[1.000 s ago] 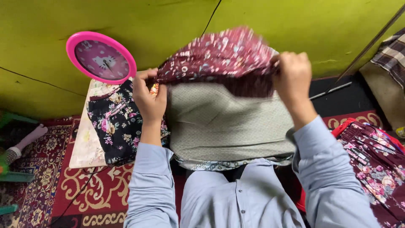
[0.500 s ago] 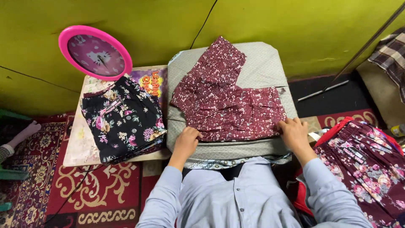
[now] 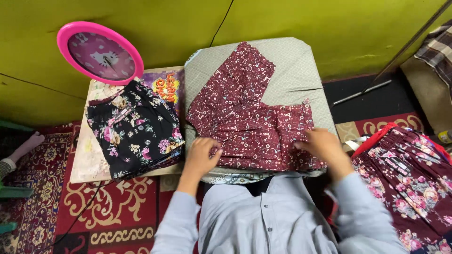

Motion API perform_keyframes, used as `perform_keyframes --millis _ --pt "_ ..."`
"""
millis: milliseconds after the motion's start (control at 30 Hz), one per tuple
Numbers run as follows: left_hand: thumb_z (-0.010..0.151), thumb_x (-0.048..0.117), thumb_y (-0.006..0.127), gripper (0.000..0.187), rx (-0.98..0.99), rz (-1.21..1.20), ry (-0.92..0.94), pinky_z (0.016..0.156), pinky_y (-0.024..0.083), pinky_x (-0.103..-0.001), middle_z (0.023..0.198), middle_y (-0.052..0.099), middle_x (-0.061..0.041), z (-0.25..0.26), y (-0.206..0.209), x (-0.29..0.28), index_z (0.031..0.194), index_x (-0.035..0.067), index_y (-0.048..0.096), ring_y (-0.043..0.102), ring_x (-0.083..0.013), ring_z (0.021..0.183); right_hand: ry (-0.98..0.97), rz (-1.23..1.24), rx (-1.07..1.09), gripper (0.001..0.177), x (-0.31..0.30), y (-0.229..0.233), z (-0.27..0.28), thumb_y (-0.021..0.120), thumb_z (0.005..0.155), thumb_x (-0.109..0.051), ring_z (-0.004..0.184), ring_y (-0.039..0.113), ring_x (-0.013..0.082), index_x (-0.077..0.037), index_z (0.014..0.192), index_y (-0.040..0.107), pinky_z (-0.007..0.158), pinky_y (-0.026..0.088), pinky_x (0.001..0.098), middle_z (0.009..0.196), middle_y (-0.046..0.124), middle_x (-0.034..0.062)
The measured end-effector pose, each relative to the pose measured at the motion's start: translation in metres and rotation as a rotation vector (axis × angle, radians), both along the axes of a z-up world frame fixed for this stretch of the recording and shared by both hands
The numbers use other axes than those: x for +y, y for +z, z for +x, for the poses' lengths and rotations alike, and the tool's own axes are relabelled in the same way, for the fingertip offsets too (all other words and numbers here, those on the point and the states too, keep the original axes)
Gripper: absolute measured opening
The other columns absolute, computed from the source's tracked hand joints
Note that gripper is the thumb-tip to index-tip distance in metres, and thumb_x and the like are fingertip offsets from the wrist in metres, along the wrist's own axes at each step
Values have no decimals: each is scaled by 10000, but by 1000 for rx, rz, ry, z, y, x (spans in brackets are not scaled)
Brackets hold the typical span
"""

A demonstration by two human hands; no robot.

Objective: Folding floral patterned garments and stacking them neatly on a workspace table.

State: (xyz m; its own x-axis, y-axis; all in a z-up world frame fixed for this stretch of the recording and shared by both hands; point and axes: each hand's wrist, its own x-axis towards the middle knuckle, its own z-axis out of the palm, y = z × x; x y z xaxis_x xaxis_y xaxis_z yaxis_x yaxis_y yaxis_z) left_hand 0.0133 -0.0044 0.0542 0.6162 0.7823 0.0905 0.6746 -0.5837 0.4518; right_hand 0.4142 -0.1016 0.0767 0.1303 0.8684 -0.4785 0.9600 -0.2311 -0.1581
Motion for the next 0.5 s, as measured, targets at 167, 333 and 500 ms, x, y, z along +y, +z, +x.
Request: perform_keyframes --millis 167,333,500 --pt "924 413 675 652 57 -25 112 1210 117 -636 1598 369 -238 80 22 -13 1486 145 482 263 -407 1517 294 741 -148 570 30 -61 -143 596 921 -602 1357 529 166 -231 1353 615 1131 269 563 1387 648 31" --pt "883 645 601 821 125 56 137 1180 95 -686 1625 318 -228 61 -31 -17 1533 176 424 232 -393 1528 229 414 22 900 4 -63 -104 306 958 -792 1563 220 214 -179 1617 295 1219 -68 613 1675 305 82" --pt "871 689 587 837 91 64 156 1177 78 -685 1627 323 -213 61 -38 -17 1527 189 443 229 -384 1531 -132 361 -101 891 -17 -91 -8 301 974 -800 1585 145 187 -239 1657 189 1216 -50 688 1728 174 11"
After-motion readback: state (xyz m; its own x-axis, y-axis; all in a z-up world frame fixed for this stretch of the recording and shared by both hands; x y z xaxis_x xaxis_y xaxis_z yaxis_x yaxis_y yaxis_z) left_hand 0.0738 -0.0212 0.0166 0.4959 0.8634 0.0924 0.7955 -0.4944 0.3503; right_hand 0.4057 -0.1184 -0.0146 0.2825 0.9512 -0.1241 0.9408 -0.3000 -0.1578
